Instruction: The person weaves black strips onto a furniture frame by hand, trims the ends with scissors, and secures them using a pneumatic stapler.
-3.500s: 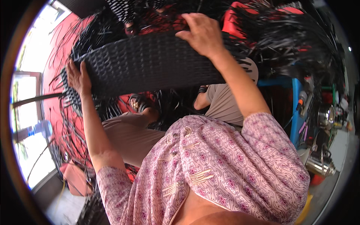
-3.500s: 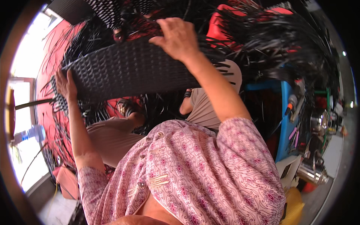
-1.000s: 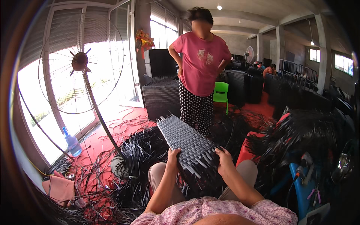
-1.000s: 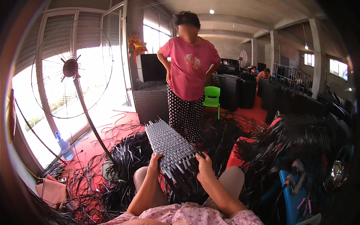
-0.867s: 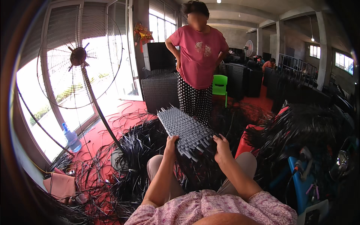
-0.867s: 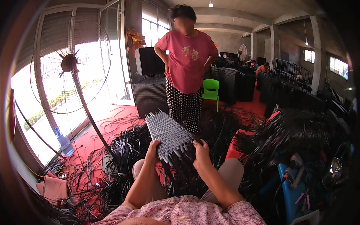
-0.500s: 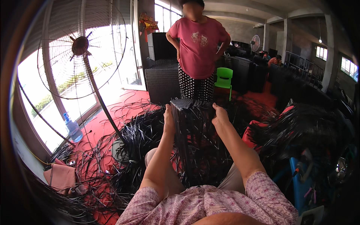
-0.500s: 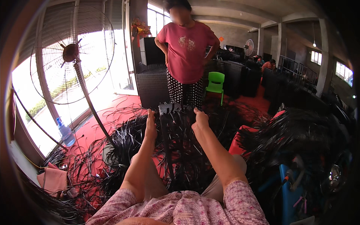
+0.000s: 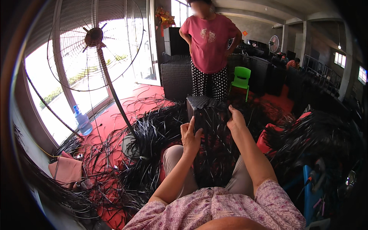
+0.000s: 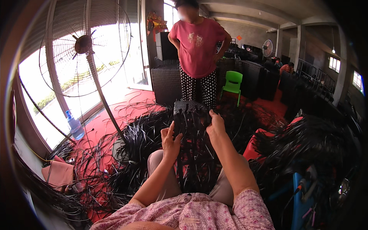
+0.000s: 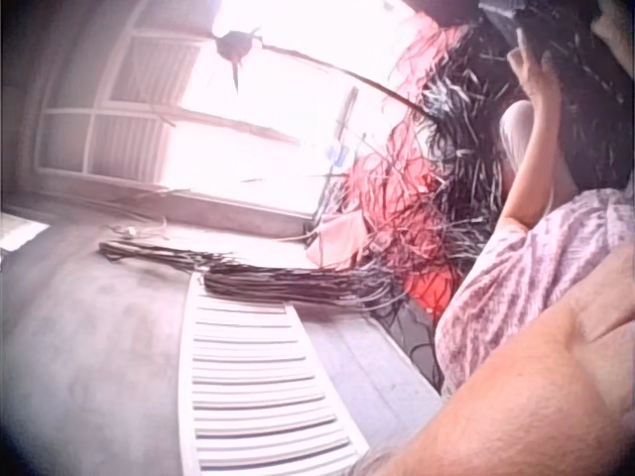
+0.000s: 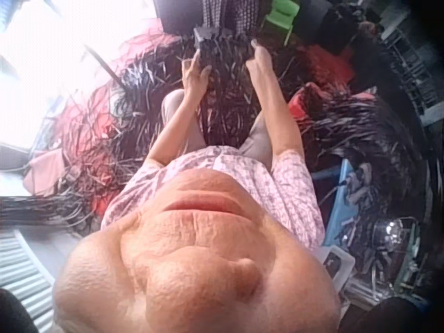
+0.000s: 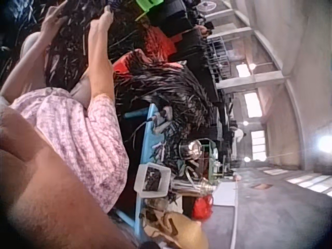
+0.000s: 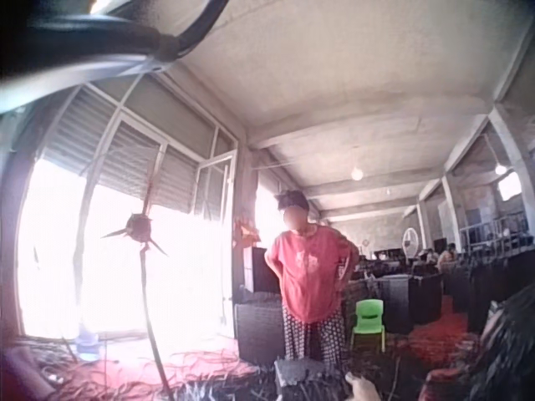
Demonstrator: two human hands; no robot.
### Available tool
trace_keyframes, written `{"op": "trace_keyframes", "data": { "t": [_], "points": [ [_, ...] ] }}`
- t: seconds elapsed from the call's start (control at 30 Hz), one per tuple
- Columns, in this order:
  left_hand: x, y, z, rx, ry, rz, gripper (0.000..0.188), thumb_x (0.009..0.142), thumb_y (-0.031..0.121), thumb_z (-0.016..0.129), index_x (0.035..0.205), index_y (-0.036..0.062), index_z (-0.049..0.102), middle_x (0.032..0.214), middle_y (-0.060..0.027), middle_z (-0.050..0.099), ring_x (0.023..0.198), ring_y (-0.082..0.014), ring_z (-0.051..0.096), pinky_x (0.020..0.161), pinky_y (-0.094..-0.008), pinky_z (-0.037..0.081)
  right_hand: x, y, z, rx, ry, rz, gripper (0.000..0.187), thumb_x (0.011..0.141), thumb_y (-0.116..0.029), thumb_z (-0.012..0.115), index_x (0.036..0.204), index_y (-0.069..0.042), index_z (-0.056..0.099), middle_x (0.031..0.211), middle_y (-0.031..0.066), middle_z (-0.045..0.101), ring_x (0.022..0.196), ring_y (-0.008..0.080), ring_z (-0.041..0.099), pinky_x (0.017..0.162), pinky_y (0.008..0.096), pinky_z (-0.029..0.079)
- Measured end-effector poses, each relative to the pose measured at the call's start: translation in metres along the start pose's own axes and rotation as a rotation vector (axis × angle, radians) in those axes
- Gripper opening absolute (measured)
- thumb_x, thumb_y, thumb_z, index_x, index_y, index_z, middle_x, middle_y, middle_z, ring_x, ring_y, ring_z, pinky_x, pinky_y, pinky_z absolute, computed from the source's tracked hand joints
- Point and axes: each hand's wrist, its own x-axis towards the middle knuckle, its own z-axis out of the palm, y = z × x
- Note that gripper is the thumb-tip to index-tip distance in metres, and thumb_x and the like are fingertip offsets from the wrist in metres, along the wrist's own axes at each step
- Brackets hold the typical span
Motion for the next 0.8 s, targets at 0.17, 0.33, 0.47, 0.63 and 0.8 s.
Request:
{"op": "trace_keyframes", "data": {
  "t": [0.17, 0.33, 0.47, 0.63, 0.8],
  "points": [
    [-0.008, 0.009, 0.001, -0.087, -0.075, -0.045, 0.065, 0.081, 0.012, 0.072, 0.142, 0.0159, 0.049, 0.098, -0.0115, 0.049, 0.089, -0.0264, 0.057, 0.075, -0.0380, 0.049, 0.009, -0.001, -0.033, 0.015, -0.062, 0.048, 0.037, 0.096, -0.008, 0.058, 0.131, -0.006, 0.048, 0.123, 0.0098, 0.058, 0.110, 0.0262, 0.060, 0.092, 0.0442, 0.053],
    [-0.016, -0.004, 0.018, -0.010, 0.007, 0.061, 0.066, 0.082, 0.011, 0.071, 0.143, 0.0111, 0.046, 0.097, -0.0133, 0.051, 0.092, -0.0295, 0.054, 0.079, -0.0400, 0.046, -0.023, -0.008, -0.023, 0.014, -0.014, -0.011, 0.018, 0.097, -0.011, 0.058, 0.114, -0.007, 0.056, 0.110, 0.0067, 0.063, 0.100, 0.0240, 0.063, 0.080, 0.0418, 0.055],
    [-0.031, -0.017, 0.031, 0.073, 0.117, 0.207, 0.064, 0.084, 0.010, 0.067, 0.143, 0.0037, 0.042, 0.109, -0.0170, 0.052, 0.104, -0.0342, 0.049, 0.092, -0.0449, 0.039, -0.039, -0.006, -0.029, 0.007, -0.070, -0.022, 0.016, 0.097, -0.012, 0.059, 0.112, -0.007, 0.056, 0.105, 0.0060, 0.065, 0.094, 0.0234, 0.064, 0.074, 0.0407, 0.055],
    [-0.035, -0.001, 0.043, 0.089, 0.137, 0.177, 0.065, 0.086, 0.008, 0.064, 0.145, 0.0016, 0.038, 0.128, -0.0209, 0.047, 0.119, -0.0372, 0.045, 0.103, -0.0477, 0.032, -0.042, -0.011, -0.044, 0.023, -0.074, -0.015, 0.013, 0.097, -0.012, 0.058, 0.109, -0.007, 0.058, 0.102, 0.0060, 0.066, 0.090, 0.0236, 0.065, 0.073, 0.0388, 0.055],
    [-0.036, -0.012, 0.052, 0.099, 0.030, 0.174, 0.066, 0.087, 0.007, 0.063, 0.146, 0.0018, 0.035, 0.134, -0.0215, 0.045, 0.126, -0.0376, 0.043, 0.105, -0.0472, 0.032, -0.037, -0.009, -0.059, 0.080, -0.095, -0.030, 0.014, 0.098, -0.015, 0.057, 0.109, -0.007, 0.060, 0.102, 0.0072, 0.067, 0.092, 0.0241, 0.065, 0.076, 0.0394, 0.056]
  ]
}}
